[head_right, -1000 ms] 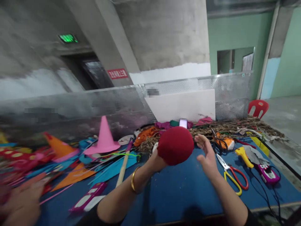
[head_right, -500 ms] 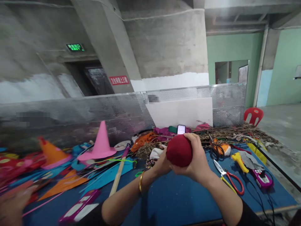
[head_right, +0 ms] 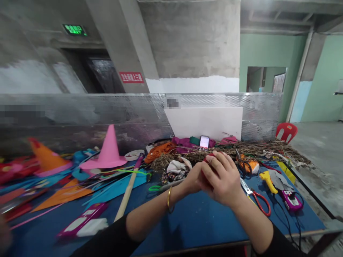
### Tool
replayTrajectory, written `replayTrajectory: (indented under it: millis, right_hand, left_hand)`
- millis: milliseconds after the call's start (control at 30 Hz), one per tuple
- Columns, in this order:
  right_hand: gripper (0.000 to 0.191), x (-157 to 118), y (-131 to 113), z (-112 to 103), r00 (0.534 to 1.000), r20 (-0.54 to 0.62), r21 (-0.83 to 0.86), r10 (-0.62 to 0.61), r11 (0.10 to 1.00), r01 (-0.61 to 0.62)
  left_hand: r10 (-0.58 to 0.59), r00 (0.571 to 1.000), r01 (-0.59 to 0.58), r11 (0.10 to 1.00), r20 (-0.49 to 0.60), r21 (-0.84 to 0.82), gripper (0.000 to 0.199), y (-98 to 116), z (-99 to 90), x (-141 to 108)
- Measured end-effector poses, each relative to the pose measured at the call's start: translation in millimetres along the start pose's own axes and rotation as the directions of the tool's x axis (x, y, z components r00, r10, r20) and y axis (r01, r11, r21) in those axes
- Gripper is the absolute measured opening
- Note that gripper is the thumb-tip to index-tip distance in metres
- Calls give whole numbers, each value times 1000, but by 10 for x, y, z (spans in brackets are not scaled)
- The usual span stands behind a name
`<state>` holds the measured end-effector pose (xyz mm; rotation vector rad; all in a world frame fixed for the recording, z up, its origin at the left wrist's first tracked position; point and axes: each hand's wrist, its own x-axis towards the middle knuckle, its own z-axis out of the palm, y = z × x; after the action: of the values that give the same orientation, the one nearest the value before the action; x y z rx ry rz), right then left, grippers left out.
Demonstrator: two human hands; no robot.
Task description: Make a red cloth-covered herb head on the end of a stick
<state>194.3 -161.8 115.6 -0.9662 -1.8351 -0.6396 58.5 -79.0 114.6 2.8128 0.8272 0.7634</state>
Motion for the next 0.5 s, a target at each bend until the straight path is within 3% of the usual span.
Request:
replayTrajectory:
  millis: [133, 300, 400, 500]
  right_hand:
    - [39, -67, 35, 144, 990, -139, -50, -17, 999, 10]
    - [36, -159, 45, 221, 985, -157, -54, 69, 995, -78]
    - [51, -108, 54, 107, 980, -143, 63, 139, 989, -131]
    - [72, -11, 98, -31, 940, 7, 221, 341, 916, -334]
  left_hand:
    - [-27, 998, 25, 999, 58, 39, 21, 87, -39, 52]
    - [-71, 992, 59, 992, 109, 114, 22, 87, -62, 104]
    - [-18, 986, -3, 991, 164, 130, 22, 52, -60, 110]
    - [-5, 988, -10, 995, 153, 100, 22, 23, -29, 94]
